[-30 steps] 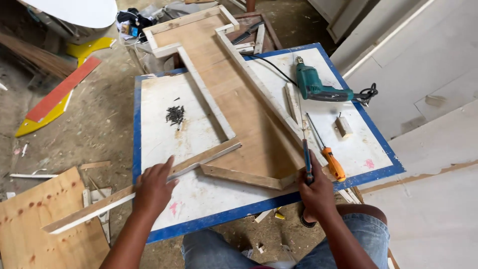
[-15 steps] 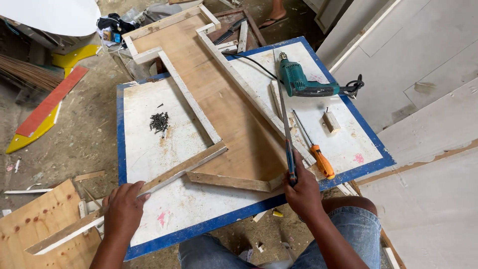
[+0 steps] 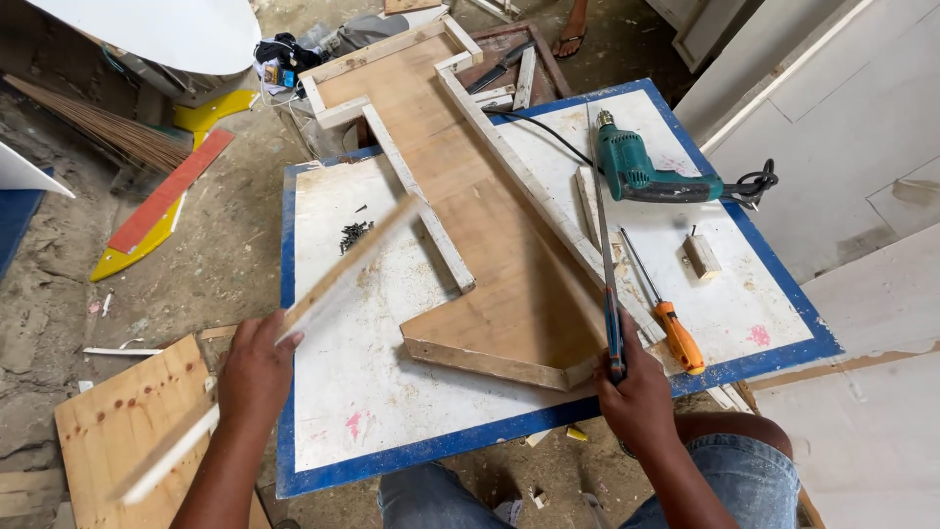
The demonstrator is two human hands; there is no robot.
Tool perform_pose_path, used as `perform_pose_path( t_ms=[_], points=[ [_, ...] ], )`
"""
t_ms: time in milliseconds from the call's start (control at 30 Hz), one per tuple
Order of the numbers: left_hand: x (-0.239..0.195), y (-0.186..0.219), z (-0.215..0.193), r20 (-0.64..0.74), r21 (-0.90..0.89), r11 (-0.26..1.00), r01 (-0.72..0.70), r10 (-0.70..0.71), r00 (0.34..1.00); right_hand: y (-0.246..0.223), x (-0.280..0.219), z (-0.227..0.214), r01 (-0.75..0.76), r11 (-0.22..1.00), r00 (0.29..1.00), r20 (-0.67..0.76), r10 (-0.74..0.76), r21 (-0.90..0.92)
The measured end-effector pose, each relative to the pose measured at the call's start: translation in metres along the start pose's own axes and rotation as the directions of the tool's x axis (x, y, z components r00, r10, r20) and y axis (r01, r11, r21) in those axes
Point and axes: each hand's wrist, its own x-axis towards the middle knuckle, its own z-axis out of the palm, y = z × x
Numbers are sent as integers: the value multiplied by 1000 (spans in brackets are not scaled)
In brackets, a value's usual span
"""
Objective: Assembling a wooden frame by cutting strips with a hand saw and then drilling holes into a red wooden board.
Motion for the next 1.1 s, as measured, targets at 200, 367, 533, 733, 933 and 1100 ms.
perform_pose_path(
  t_ms=[200, 367, 533, 733, 933, 1100],
  points=[
    [39, 64, -22, 217, -96, 965, 245, -220, 951, -6, -2, -2, -41, 999, 999, 5, 41, -23],
    [64, 134, -9, 548, -574, 626, 528, -186, 816, 11, 4, 6, 20, 1000, 999, -36, -20, -8],
    [86, 206, 66, 437, -814, 444, 374, 46, 898, 23, 6, 12, 53, 999, 997, -52, -54, -12],
    [162, 278, 136, 56, -572, 817, 73, -50, 997, 27, 9, 12, 112, 994, 993, -46, -112, -17],
    [222, 289, 143, -228, -708, 706, 9, -241, 943, 30, 7, 14, 90, 996, 995, -38, -89, 27],
    [220, 281, 131, -199, -750, 653, 99, -366, 909, 27, 9, 12, 101, 995, 994, -41, -101, 17]
  ],
)
